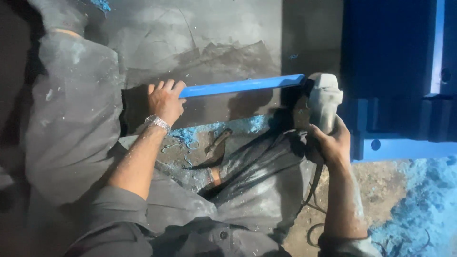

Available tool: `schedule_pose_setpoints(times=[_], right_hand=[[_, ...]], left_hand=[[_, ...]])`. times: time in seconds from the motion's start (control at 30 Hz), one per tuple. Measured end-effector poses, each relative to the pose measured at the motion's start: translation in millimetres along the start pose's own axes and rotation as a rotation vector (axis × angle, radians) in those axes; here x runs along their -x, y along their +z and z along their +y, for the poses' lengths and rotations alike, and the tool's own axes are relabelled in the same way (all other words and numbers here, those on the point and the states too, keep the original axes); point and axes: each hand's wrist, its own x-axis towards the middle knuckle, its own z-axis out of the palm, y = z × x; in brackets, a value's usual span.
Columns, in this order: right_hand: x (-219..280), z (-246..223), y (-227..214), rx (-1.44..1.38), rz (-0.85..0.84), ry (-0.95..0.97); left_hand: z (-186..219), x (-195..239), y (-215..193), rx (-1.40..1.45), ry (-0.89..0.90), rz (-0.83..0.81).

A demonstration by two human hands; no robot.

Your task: Trimming and grinding the edges of blue plastic components using an angle grinder and a hand tool.

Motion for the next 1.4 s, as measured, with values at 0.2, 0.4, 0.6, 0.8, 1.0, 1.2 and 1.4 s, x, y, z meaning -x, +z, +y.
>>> schedule_pose_setpoints(times=[0.2, 0.4, 0.6, 0.8, 1.0, 1.2, 1.4], right_hand=[[-17, 6, 9, 0.037, 0.020, -0.033], [-25, 13, 10, 0.096, -0.003, -0.116], [-13, 13, 44, 0.139, -0.044, -0.225], [22, -46, 116, 0.320, -0.300, -0.067], [17, -30, 102, 0.330, -0.294, -0.075], [-29, 13, 27, 0.189, 0.006, -0.138], [-18, -2, -2, -0.065, 0.113, 0.038]], left_hand=[[-2, 0, 4, -0.003, 0.028, 0.038], [-2, 0, 6, -0.030, 0.025, 0.042], [-1, 1, 6, -0.024, 0.008, 0.032], [0, -1, 3, -0.061, 0.023, 0.053], [1, 1, 0, -0.025, 0.019, 0.029], [2, -1, -2, -0.029, 0.015, 0.024], [-4, -1, 4, -0.027, 0.036, 0.017]])
